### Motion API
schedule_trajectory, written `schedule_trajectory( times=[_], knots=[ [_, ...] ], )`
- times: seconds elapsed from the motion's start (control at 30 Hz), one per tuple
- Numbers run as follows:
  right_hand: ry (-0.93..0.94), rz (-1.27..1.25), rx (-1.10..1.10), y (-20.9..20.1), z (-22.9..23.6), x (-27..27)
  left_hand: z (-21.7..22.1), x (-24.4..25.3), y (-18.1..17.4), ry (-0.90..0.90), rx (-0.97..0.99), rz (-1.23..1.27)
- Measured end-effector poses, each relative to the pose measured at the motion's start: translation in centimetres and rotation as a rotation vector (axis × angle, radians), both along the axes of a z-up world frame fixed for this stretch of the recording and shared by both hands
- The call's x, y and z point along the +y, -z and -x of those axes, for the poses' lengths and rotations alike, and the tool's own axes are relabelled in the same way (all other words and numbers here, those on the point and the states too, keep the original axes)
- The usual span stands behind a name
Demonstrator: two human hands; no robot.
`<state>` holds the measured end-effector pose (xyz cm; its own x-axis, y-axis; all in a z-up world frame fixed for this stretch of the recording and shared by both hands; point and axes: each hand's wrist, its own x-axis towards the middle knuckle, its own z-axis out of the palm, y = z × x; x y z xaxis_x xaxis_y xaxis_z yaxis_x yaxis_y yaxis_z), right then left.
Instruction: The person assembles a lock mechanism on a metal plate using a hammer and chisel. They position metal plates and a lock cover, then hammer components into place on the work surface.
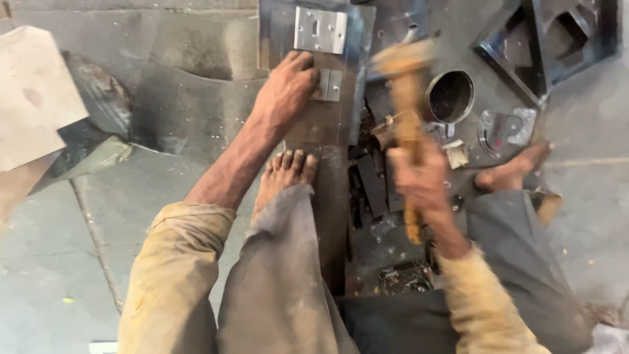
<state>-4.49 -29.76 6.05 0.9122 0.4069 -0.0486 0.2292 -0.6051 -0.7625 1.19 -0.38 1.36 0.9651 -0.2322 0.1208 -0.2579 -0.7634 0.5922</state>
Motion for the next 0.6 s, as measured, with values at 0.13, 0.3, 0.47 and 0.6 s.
schedule_trajectory(
  times=[0.13,0.3,0.47,0.6],
  knots=[
    [0.201,-0.08,0.142,-2.7,2.1,-6.2,0.6,0.4,0.3,0.032,0.032,0.016],
    [0.109,0.206,0.066,1.5,2.0,-5.7,0.6,0.5,1.2,0.024,0.081,-0.059],
    [0.284,0.265,0.284,5.7,8.1,-4.2,0.7,1.1,0.4,0.116,-0.048,-0.022],
    [0.38,0.209,0.389,4.6,14.5,-9.6,-0.1,1.1,0.1,0.134,-0.03,-0.079]
  ],
)
